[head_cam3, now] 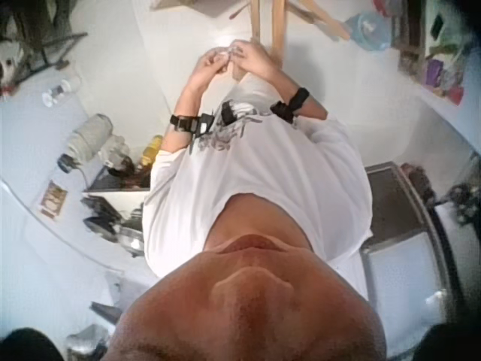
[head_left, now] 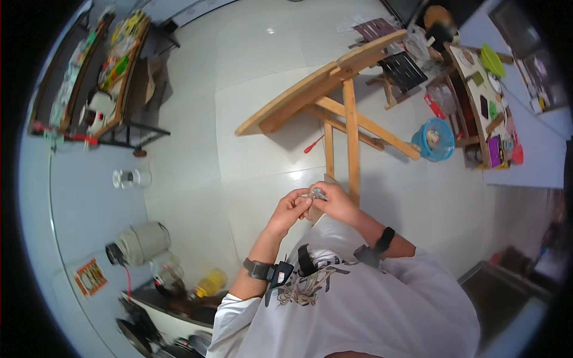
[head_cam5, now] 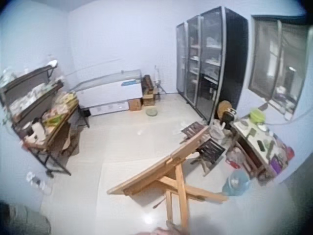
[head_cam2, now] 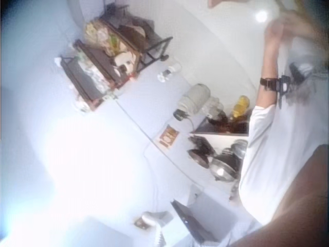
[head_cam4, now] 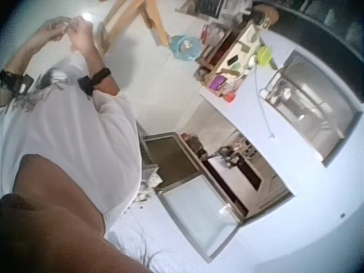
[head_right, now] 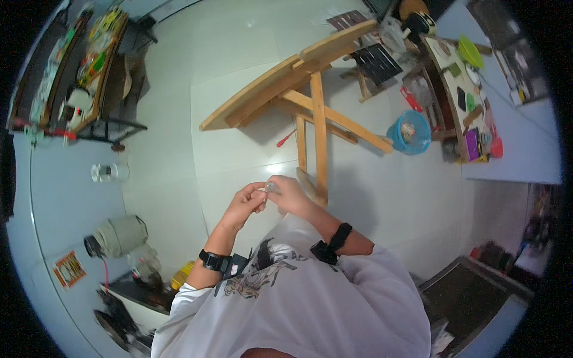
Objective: Repairing or assembling a wooden table by screwing in the leg support.
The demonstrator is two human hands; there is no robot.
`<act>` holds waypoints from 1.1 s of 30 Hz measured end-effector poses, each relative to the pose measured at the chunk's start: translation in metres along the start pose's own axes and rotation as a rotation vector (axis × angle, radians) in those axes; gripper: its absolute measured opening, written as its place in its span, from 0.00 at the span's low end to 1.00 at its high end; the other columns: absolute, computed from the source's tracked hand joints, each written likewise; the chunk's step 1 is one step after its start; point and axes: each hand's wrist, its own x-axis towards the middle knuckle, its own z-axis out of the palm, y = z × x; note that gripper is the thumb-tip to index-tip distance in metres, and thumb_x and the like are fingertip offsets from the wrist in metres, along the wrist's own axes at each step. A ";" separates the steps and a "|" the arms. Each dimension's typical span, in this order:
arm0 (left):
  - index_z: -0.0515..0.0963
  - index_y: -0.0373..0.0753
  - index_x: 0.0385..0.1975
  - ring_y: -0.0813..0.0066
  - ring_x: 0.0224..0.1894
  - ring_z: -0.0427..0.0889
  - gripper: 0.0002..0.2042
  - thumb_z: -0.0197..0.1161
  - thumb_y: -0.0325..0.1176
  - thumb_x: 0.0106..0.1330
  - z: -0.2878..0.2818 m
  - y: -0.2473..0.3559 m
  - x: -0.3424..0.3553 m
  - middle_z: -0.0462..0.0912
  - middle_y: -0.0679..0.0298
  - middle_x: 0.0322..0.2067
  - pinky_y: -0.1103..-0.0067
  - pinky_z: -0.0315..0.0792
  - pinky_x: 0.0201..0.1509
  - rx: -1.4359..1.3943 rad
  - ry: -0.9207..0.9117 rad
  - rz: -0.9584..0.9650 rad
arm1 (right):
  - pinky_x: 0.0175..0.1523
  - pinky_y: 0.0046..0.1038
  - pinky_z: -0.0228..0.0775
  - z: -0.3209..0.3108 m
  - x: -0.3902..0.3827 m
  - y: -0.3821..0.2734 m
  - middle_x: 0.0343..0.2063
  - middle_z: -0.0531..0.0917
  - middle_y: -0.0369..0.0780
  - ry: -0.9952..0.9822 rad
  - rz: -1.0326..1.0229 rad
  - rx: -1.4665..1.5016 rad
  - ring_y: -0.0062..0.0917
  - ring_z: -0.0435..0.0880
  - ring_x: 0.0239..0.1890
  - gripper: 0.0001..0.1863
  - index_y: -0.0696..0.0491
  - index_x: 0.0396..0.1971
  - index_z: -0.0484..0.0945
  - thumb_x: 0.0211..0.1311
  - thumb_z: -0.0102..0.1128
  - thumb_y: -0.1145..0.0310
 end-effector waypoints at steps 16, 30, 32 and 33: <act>0.75 0.37 0.32 0.87 0.28 0.69 0.05 0.57 0.28 0.57 -0.004 0.025 0.203 0.75 0.71 0.26 0.89 0.64 0.33 0.262 -0.222 -0.143 | 0.27 0.20 0.62 -0.074 0.058 0.089 0.16 0.72 0.33 0.693 0.457 0.273 0.15 0.68 0.21 0.05 0.57 0.22 0.71 0.43 0.58 0.75; 0.72 0.38 0.31 0.83 0.24 0.72 0.04 0.53 0.24 0.56 -0.077 -0.102 0.405 0.75 0.69 0.24 0.88 0.68 0.28 -0.236 -0.047 -0.430 | 0.27 0.26 0.63 -0.103 0.204 0.248 0.16 0.73 0.41 1.028 0.449 0.022 0.26 0.70 0.20 0.07 0.59 0.24 0.72 0.45 0.58 0.72; 0.72 0.37 0.32 0.82 0.26 0.72 0.05 0.52 0.25 0.56 -0.060 -0.111 0.430 0.75 0.69 0.27 0.87 0.68 0.30 -0.376 -0.068 -0.331 | 0.31 0.30 0.67 -0.107 0.213 0.278 0.22 0.76 0.47 1.021 0.403 -0.073 0.37 0.76 0.25 0.09 0.59 0.27 0.73 0.46 0.58 0.70; 0.72 0.37 0.32 0.82 0.26 0.72 0.05 0.52 0.25 0.56 -0.056 -0.114 0.442 0.75 0.69 0.27 0.87 0.68 0.30 -0.377 -0.062 -0.324 | 0.32 0.31 0.67 -0.109 0.219 0.282 0.23 0.76 0.48 0.994 0.357 -0.086 0.40 0.76 0.27 0.09 0.59 0.27 0.73 0.45 0.58 0.72</act>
